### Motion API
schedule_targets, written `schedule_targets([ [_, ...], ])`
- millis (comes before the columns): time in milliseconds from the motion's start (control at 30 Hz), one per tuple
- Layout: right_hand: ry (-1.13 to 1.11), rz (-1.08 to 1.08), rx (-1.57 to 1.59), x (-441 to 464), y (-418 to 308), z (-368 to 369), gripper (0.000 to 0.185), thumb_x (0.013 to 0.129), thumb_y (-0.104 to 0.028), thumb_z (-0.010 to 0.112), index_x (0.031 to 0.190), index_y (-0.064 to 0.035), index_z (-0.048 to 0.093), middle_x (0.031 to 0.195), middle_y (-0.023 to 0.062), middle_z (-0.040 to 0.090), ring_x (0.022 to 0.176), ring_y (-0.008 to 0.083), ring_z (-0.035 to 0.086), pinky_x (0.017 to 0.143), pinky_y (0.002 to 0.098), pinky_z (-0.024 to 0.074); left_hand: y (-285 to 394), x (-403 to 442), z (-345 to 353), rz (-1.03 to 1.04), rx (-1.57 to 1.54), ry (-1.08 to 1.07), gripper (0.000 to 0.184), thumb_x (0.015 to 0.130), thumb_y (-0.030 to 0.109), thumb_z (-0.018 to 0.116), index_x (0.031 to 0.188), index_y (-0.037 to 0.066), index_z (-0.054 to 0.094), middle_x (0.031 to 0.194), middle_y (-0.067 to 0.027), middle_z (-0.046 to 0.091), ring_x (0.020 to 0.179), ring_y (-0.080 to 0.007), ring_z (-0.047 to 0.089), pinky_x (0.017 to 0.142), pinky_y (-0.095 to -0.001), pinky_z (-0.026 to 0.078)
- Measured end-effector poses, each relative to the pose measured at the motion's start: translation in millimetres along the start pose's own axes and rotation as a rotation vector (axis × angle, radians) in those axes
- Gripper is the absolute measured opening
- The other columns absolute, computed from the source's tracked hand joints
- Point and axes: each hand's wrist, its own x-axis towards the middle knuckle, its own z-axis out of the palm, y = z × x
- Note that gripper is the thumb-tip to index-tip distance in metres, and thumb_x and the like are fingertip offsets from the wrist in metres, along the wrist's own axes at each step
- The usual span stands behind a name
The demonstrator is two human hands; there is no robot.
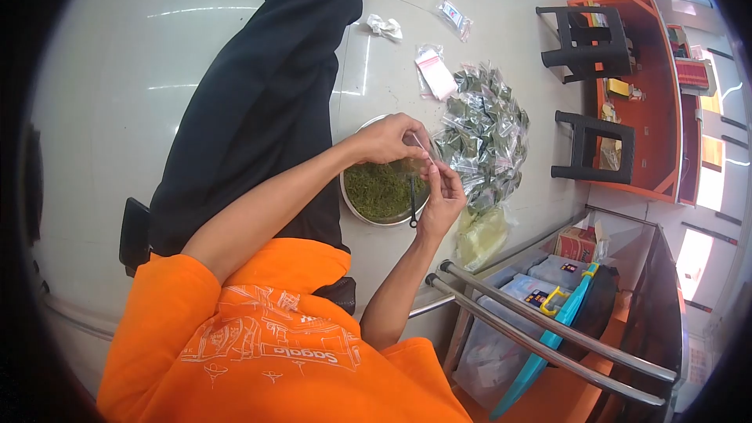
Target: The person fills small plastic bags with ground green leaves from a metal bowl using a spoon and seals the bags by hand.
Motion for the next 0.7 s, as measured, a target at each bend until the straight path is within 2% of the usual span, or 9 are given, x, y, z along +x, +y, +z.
schedule_targets([
  [200,0.016,0.019,0.017,-1.3,-1.4,-5.8,0.012,0.093,0.0,0.067,0.103,0.0066,0.066,0.09,0.0123,0.071,0.079,0.0148,0.067,0.075,0.0253,0.0542,-1.7,2.5,1.1,-0.016,-0.025,-0.055,0.019,0.081,0.013,0.078,0.094,0.001,0.073,0.089,-0.008,0.073,0.085,-0.0165,0.07,0.079,-0.0303,0.054],
  [500,0.059,-0.06,-0.045,-1.5,-2.4,-3.5,0.013,0.093,0.0,0.065,0.105,0.0068,0.066,0.09,0.0106,0.071,0.081,0.0139,0.067,0.076,0.0247,0.0545,-2.9,3.0,-1.1,-0.001,0.007,-0.049,0.022,0.084,0.011,0.074,0.104,0.001,0.074,0.096,-0.0118,0.075,0.091,-0.0202,0.071,0.084,-0.0312,0.054],
  [567,0.157,-0.078,-0.093,-2.6,-2.3,-2.6,0.019,0.093,0.001,0.065,0.11,0.0074,0.066,0.097,0.0123,0.071,0.087,0.0146,0.068,0.079,0.0258,0.0554,-4.4,3.8,-0.1,0.01,0.038,-0.023,0.02,0.088,0.009,0.069,0.106,0.001,0.074,0.097,-0.0127,0.075,0.095,-0.021,0.07,0.087,-0.0309,0.053],
  [700,0.08,-0.174,-0.176,-3.6,-1.2,2.1,0.026,0.095,0.0,0.063,0.12,0.007,0.064,0.109,0.0137,0.069,0.096,0.017,0.067,0.086,0.0275,0.0544,-2.7,5.3,-1.2,0.032,0.091,-0.042,0.02,0.09,0.008,0.066,0.107,0.001,0.074,0.098,-0.0133,0.075,0.096,-0.0206,0.07,0.09,-0.031,0.052],
])
